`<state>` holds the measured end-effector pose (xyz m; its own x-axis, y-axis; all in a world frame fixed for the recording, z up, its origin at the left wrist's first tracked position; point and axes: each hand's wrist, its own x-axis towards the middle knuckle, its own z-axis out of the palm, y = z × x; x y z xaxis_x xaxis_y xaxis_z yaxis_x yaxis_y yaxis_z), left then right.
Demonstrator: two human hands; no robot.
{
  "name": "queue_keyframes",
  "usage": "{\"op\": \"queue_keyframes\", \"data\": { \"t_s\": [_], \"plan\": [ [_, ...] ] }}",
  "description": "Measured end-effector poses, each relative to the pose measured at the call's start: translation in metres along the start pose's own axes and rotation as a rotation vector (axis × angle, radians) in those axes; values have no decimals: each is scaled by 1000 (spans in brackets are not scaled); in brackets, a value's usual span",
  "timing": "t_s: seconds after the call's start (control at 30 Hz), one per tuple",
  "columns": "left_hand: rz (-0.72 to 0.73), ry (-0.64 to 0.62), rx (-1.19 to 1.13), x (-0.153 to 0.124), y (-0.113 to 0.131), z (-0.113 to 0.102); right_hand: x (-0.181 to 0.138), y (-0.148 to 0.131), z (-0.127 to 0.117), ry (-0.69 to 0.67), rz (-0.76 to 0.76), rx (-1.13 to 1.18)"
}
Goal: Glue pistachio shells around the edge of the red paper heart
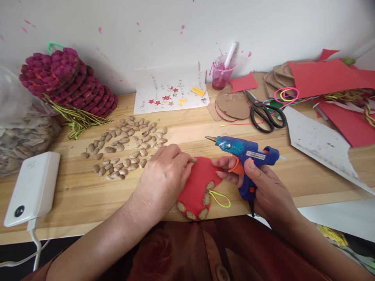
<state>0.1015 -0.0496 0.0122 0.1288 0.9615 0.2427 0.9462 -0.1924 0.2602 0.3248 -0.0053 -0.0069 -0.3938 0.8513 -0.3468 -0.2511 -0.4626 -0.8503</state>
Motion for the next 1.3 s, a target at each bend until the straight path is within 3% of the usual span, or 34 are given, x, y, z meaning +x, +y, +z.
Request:
{"op": "queue_keyframes", "data": {
  "t_s": [0.67,0.97,1.3],
  "plan": [
    [-56,-81,1,4,1,-1,1,5,-4,-51,-72,30],
    [-119,67,-73,6,-18,-21,2,7,-6,-74,-82,20],
    [-76,49,-180,4,-4,-4,0,4,-3,-34,-51,46]
  ]
}}
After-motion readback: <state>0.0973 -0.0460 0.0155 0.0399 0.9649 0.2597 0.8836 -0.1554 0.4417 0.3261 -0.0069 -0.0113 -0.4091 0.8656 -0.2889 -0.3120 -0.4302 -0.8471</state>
